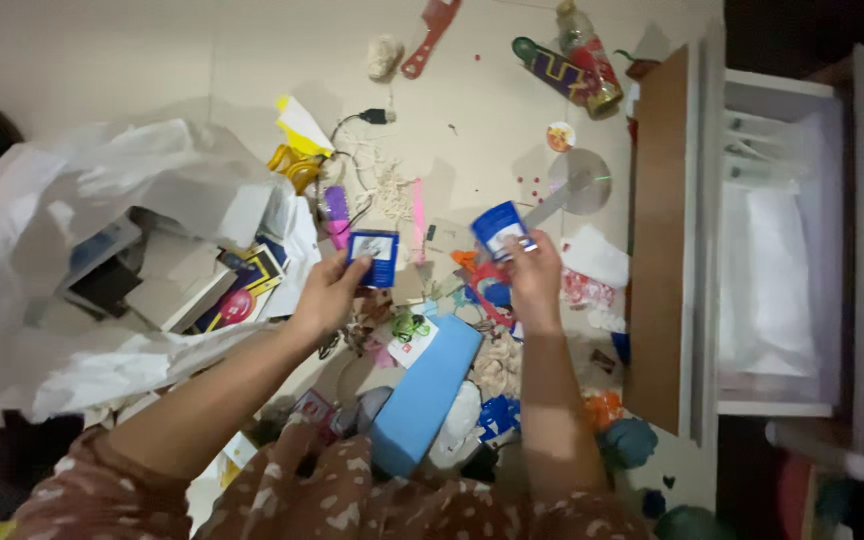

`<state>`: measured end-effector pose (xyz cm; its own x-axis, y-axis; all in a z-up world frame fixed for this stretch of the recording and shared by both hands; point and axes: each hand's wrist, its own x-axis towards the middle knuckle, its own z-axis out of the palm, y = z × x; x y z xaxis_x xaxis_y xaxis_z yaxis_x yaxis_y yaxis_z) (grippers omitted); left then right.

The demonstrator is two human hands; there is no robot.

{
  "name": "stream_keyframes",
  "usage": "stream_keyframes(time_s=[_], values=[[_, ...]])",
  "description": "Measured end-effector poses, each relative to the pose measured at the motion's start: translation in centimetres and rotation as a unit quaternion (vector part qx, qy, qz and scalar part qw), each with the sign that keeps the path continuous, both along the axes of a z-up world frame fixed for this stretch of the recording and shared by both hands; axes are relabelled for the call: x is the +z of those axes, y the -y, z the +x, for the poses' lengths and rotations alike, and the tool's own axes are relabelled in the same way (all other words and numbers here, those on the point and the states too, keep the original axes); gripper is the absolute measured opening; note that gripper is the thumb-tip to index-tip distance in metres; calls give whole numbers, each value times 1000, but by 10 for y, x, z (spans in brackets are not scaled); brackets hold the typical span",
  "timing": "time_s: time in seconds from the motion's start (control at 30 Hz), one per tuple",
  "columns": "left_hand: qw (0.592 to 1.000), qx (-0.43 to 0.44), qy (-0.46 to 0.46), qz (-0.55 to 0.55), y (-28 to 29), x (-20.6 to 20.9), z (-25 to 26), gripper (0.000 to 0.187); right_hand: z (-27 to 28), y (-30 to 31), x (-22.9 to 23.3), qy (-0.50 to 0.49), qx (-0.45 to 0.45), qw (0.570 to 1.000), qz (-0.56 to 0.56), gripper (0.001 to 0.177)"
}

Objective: The person sorts through various items on the floor, including papers, small boxes, and craft supplies. They pick up and examine each item, placing some into a white plastic bag and others into a drawer.

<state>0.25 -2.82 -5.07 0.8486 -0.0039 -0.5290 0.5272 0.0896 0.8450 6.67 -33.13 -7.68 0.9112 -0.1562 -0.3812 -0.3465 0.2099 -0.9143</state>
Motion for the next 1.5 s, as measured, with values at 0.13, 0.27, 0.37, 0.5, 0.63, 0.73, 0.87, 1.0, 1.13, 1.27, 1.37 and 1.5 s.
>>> stream_keyframes(time_s=[0.13, 0.27, 0.37, 0.5, 0.63, 0.73, 0.87, 1.0, 1.13, 1.27, 1.37, 1.5], values=[[996, 38, -22, -84, 9, 11, 3, 27, -21, -60, 37, 65, 84, 991, 80, 20], [981, 76, -47, -171, 9, 32, 1, 30, -37, -84, 46, 68, 161, 984, 44, 27], [994, 3, 35, -103, 11, 41, -3, 23, -43, -92, 48, 134, 213, 968, -17, 30], [990, 52, 7, -131, 11, 45, -4, 22, -45, -95, 65, 159, 219, 963, 18, 43], [980, 77, -1, -186, 6, 51, -3, 18, -43, -94, 85, 78, 228, 970, 16, 51], [978, 92, 2, -186, 7, 59, -2, 21, -45, -98, 88, 102, 232, 967, 38, 52], [983, 105, 2, -152, 3, 70, -1, 23, -47, -104, 86, 127, 234, 962, 68, 53], [987, 129, 46, -80, -4, 62, -2, 25, -46, -115, 85, 92, 227, 963, 115, 44], [986, 152, 9, -61, -24, 49, -7, 23, -45, -135, 72, 169, 227, 958, 37, 44], [967, 214, 42, -134, -59, 43, -10, 26, -28, -156, 61, 61, 78, 994, 52, 41], [961, 219, 66, -155, -83, 48, -20, 28, -15, -176, 50, 4, 38, 999, -24, 39], [960, 215, 77, -160, -92, 59, -30, 30, -36, -240, 2, 101, 144, 979, -100, 30]])
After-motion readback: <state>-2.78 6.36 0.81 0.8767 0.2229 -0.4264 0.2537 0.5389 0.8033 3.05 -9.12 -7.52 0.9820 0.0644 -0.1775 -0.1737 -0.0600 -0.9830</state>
